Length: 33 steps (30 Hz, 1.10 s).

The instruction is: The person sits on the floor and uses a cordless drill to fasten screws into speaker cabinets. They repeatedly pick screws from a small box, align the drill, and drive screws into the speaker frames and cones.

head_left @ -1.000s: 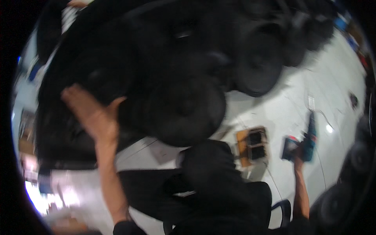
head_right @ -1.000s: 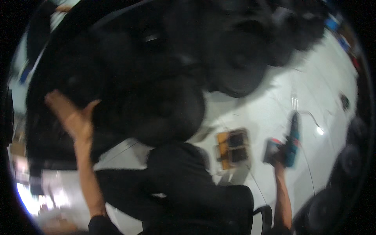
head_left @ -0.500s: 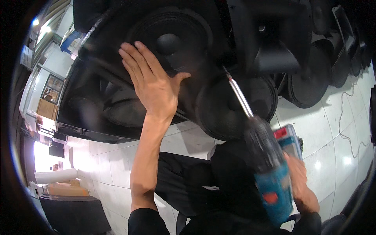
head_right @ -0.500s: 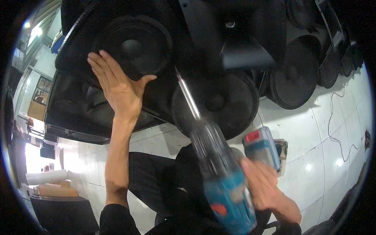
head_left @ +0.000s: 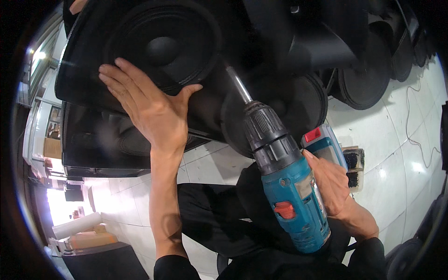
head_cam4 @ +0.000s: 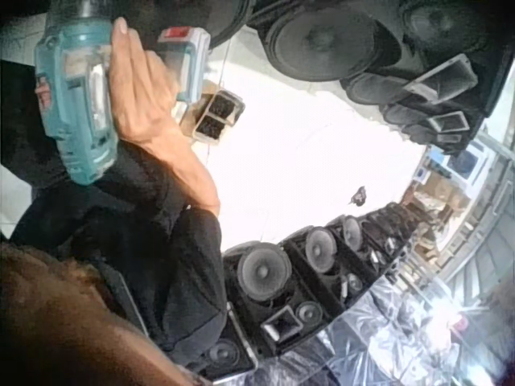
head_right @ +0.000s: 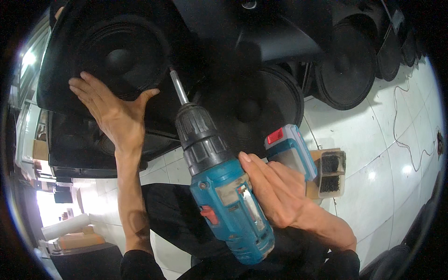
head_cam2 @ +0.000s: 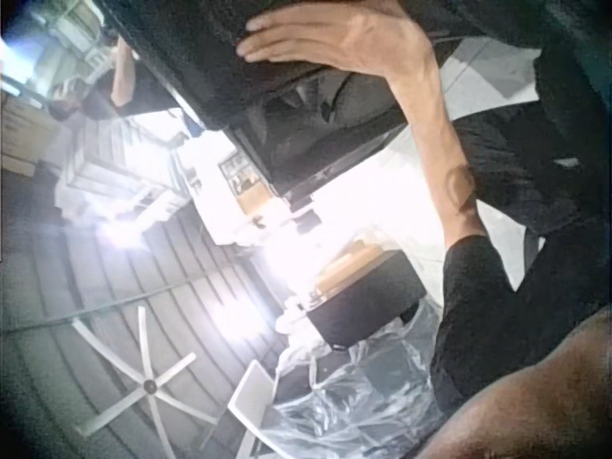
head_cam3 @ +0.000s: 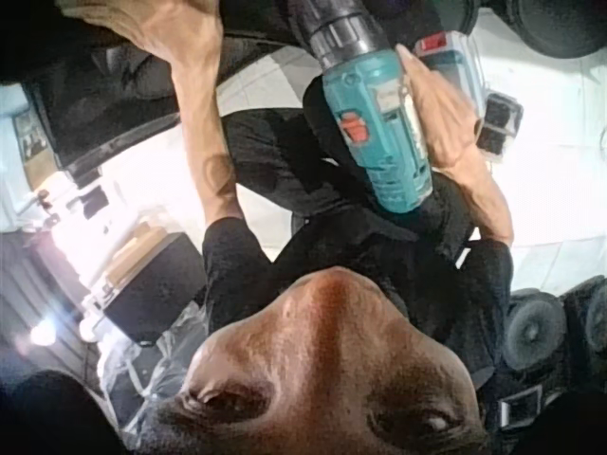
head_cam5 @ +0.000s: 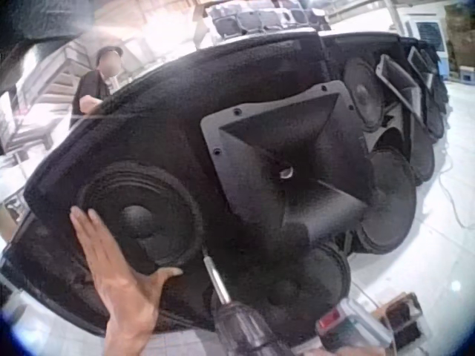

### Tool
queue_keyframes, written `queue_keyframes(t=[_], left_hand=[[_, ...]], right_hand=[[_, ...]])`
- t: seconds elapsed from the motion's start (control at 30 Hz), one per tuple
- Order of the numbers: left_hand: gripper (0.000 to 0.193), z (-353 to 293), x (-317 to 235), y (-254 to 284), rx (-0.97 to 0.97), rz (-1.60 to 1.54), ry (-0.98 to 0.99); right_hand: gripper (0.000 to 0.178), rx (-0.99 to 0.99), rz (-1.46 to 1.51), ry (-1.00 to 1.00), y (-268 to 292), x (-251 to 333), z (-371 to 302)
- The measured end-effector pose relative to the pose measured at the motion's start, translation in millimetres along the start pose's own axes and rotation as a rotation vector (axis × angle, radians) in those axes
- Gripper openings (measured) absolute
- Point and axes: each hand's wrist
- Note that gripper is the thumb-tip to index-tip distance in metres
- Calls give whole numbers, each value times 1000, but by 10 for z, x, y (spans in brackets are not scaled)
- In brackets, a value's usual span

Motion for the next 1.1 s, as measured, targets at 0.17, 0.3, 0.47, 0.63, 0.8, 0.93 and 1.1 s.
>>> queue_keyframes(t=[0.17,0.3,0.47,0.63,0.8,0.93,1.1], left_hand=[[123,-6,27,-34,0,-32,-2],[125,-7,29,-34,3,-21,-3],[125,-4,22,-41,-5,-30,6],[126,-16,53,-49,-14,-22,-6],[124,0,20,-56,14,4,-3],[124,-6,43,-23,9,20,-7],[123,7,41,-10,16,1,0]], right_hand=[[48,-35,27,2,-5,2,111],[50,-39,23,-1,-18,-3,107],[51,-38,17,-5,-47,-38,91],[58,18,12,-60,-7,-7,100],[54,30,3,-27,24,-8,137],[55,41,12,-30,23,26,144],[56,32,5,-17,-2,-9,138]])
Point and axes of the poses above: each hand's wrist, its own z-axis towards the middle knuckle, its own y-axis out of the back of the hand, x = y × z, and after that the axes turned 11 degrees about -y, right-handed
